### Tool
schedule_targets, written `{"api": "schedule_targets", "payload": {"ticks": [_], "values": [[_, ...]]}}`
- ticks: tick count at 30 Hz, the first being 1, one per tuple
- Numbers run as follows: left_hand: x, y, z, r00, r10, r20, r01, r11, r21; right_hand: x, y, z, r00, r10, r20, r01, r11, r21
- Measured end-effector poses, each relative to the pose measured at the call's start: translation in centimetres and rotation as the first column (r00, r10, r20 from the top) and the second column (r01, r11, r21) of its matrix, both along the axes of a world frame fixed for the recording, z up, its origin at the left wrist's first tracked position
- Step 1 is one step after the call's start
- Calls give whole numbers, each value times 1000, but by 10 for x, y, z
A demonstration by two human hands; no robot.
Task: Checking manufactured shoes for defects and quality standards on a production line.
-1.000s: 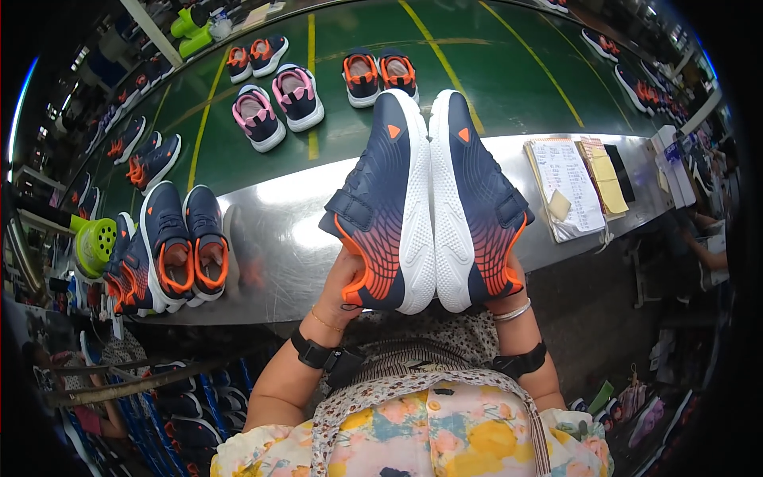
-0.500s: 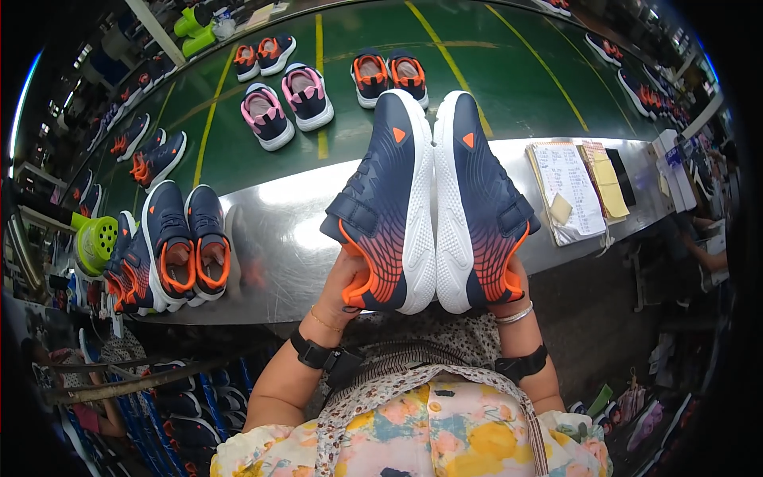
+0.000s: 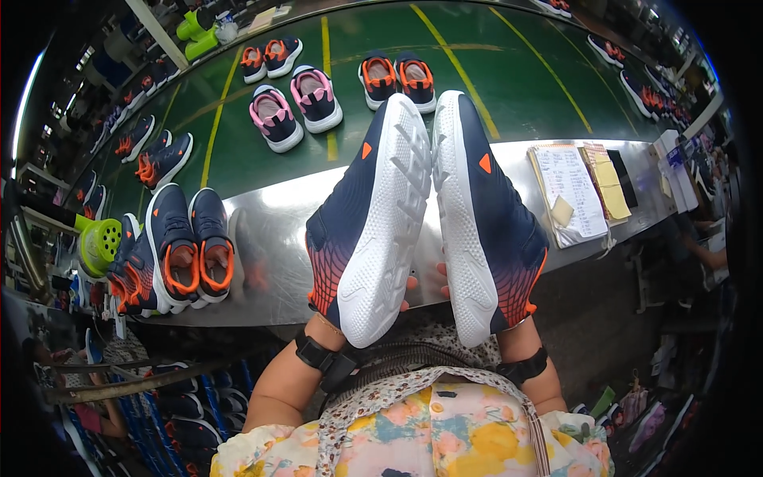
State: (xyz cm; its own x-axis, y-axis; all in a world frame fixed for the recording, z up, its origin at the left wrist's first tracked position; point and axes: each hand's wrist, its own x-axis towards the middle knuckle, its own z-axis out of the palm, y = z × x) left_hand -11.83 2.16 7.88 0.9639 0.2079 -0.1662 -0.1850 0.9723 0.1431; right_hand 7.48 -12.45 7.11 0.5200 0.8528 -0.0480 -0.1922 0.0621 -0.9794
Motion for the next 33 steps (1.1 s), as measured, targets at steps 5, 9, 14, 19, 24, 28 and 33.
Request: {"api": "schedule_targets", "payload": {"ticks": [5, 9, 14, 19, 24, 28, 33], "values": [[-9, -2, 12, 993, 40, -112, -29, 994, 102, -4, 0, 10, 996, 71, -46, -71, 997, -2], [-11, -2, 14, 989, 58, -136, -45, 995, 94, -2, -2, 15, 978, 152, -140, -154, 988, -3], [-13, -3, 13, 997, 58, -50, -54, 996, 67, 1, -7, 14, 925, 259, -280, -255, 966, 50], [-13, -3, 16, 998, 46, 41, -47, 998, 37, -1, -8, 12, 427, 393, -814, -134, 918, 373], [-16, -4, 17, 996, 58, 72, -59, 998, 11, -7, -13, 18, 396, 348, -850, -72, 934, 349], [-12, 2, 10, 999, 21, -28, -20, 999, 40, -8, -9, 20, 470, 326, -820, -100, 943, 317], [1, 15, -5, 973, 40, -226, 73, 879, 471, -6, -6, 20, 546, 295, -784, -73, 949, 306]]}}
